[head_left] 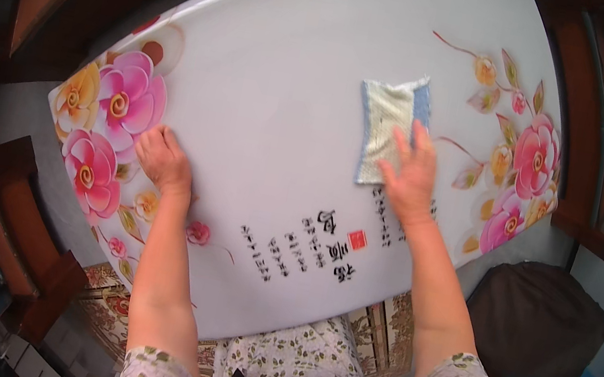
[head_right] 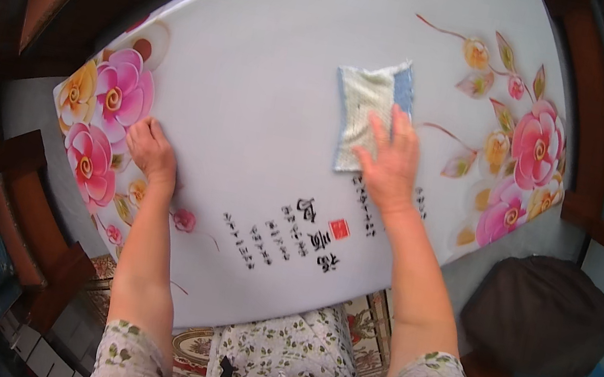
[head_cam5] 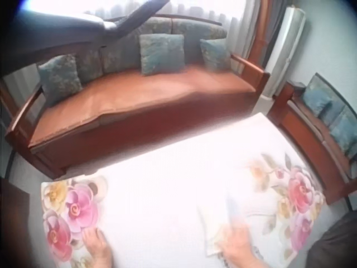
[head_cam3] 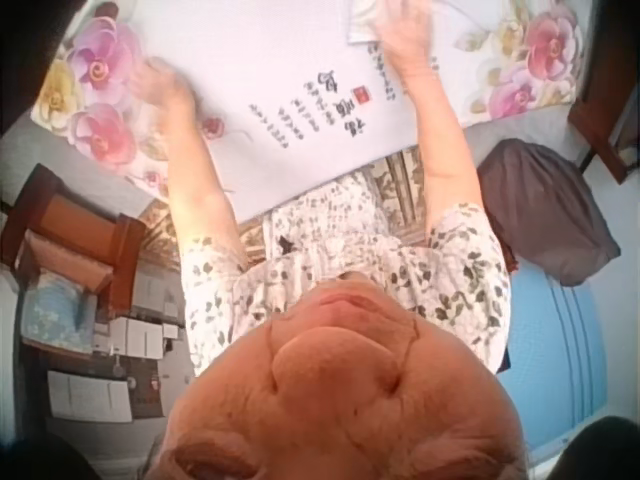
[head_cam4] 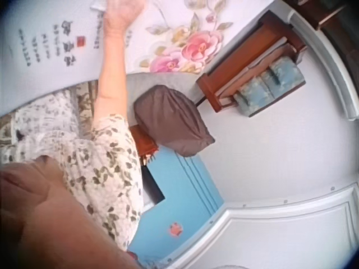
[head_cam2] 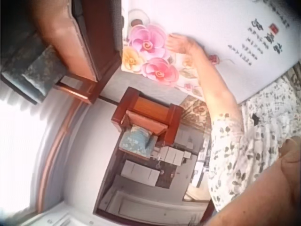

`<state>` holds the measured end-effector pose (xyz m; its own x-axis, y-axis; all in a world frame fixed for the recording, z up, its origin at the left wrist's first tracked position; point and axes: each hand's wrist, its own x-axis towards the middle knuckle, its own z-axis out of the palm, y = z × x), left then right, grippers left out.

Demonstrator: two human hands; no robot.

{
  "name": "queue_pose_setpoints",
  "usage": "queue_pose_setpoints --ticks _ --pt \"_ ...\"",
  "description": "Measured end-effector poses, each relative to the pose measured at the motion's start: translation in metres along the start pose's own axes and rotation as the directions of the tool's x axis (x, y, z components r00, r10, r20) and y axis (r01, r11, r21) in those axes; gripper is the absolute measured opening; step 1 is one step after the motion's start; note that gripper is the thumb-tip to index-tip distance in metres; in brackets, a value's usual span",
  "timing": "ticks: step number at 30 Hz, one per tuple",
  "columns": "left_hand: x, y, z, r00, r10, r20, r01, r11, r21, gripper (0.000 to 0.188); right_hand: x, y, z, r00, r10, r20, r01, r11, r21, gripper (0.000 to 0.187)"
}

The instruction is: The person wipes a large white rectangular surface with a floral pattern using a small cloth. They repeatedly wipe different sections, fold the cloth, and reposition the surface to access more area. The person continues wiping until the end of the clip.

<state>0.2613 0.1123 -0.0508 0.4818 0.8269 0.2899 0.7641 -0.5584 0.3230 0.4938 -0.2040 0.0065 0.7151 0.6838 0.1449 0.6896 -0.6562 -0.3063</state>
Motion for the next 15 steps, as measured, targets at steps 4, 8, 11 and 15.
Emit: queue_pose_setpoints --ticks 4,8,11,15 --pt "-0.001 -0.002 -0.002 1.000 0.012 0.016 -0.012 1.000 0.003 0.011 0.038 -0.006 0.039 0.986 -0.115 0.118 0.121 0.992 -0.046 0.053" --pt "-0.001 0.003 -0.004 0.998 -0.011 0.058 0.011 1.000 -0.002 0.010 0.126 0.050 0.057 0.995 -0.074 -0.067 0.061 0.984 -0.170 0.056" --pt "0.001 0.006 -0.003 0.998 -0.015 0.067 0.016 1.000 -0.006 0.010 0.194 0.030 0.097 0.963 -0.083 -0.257 0.012 0.963 -0.268 0.052" --pt "-0.001 0.000 -0.002 0.996 -0.035 0.086 0.033 0.999 0.021 0.009 0.181 -0.161 0.136 0.822 -0.569 -0.001 0.557 0.804 0.207 0.052"
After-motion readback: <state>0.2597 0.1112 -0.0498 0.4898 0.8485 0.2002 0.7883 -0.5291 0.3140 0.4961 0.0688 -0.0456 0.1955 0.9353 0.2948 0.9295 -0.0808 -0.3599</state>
